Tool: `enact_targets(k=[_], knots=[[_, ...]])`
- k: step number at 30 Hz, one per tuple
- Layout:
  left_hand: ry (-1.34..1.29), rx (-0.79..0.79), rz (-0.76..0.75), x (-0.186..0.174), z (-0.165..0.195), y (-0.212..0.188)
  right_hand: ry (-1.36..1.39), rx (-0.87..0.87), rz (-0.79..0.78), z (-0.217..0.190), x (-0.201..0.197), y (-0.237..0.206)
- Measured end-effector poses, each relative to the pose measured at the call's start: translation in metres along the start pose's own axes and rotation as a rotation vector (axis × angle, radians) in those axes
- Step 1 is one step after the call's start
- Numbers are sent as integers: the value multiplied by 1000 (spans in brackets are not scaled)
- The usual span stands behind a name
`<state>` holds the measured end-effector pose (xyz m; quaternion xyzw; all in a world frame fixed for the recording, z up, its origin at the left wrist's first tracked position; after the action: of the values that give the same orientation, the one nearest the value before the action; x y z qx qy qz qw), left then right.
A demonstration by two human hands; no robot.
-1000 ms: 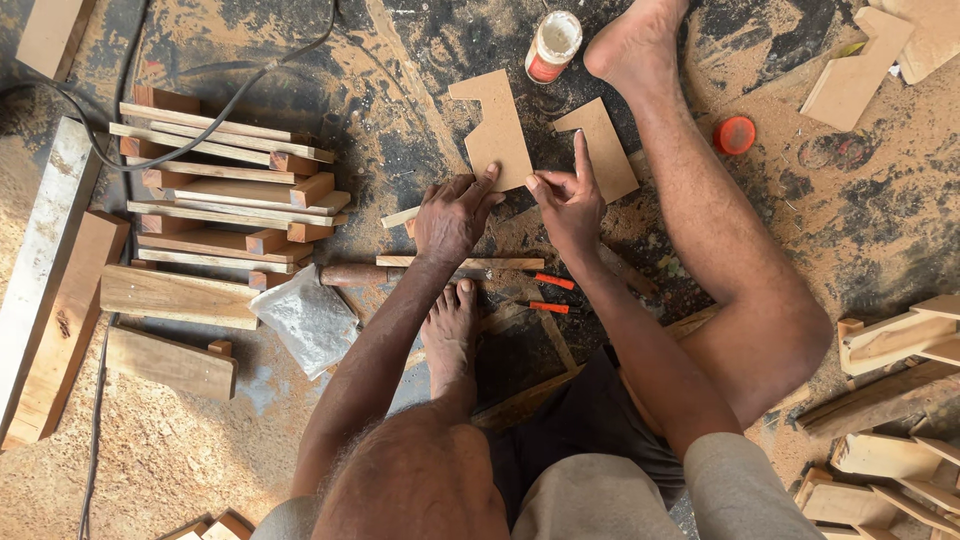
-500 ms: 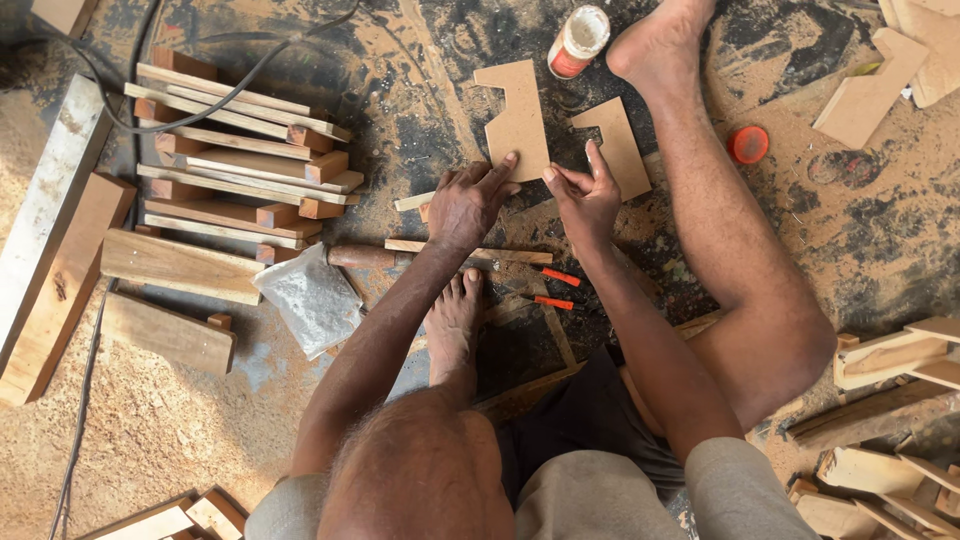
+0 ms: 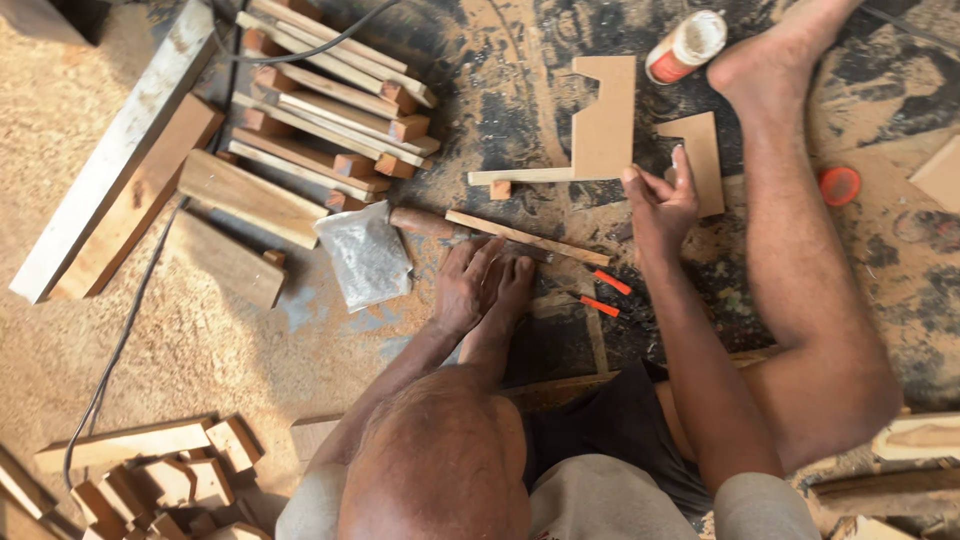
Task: The person sits on the floor and assembles small wooden pieces by applying glue and hammering nails. They repeatedly pick up parts, apply adhesive, align them, and secure them with a hammer.
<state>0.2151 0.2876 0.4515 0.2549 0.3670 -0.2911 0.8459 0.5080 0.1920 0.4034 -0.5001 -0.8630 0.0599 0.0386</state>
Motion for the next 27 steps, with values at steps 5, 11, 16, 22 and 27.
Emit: enact_targets(k=[5,11,16,22,27], knots=[[137,-351,97,-30,-77,-64,-35,-5,-3,15,1,0],[307,-583,18,-64,-125,-92,35,7,-14,27,7,2],[378,-573,18,-72,-131,-81,73,0,-37,31,8,8],[361,-700,43,-77,-142,-91,75,-28,-50,31,10,19],[358,-649,105,-82,-135,-89,71,-19,-53,33,10,22]])
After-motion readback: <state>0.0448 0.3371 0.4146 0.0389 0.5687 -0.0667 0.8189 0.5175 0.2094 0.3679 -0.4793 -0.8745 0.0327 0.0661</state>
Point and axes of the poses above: each hand's wrist, its own y-axis towards the middle knuckle, its own x-axis out of the palm, z = x × y, the point moved 8 cm from there along y, towards the middle knuckle, and after that the axes turned 6 degrees about -x, right-handed, at the moved point
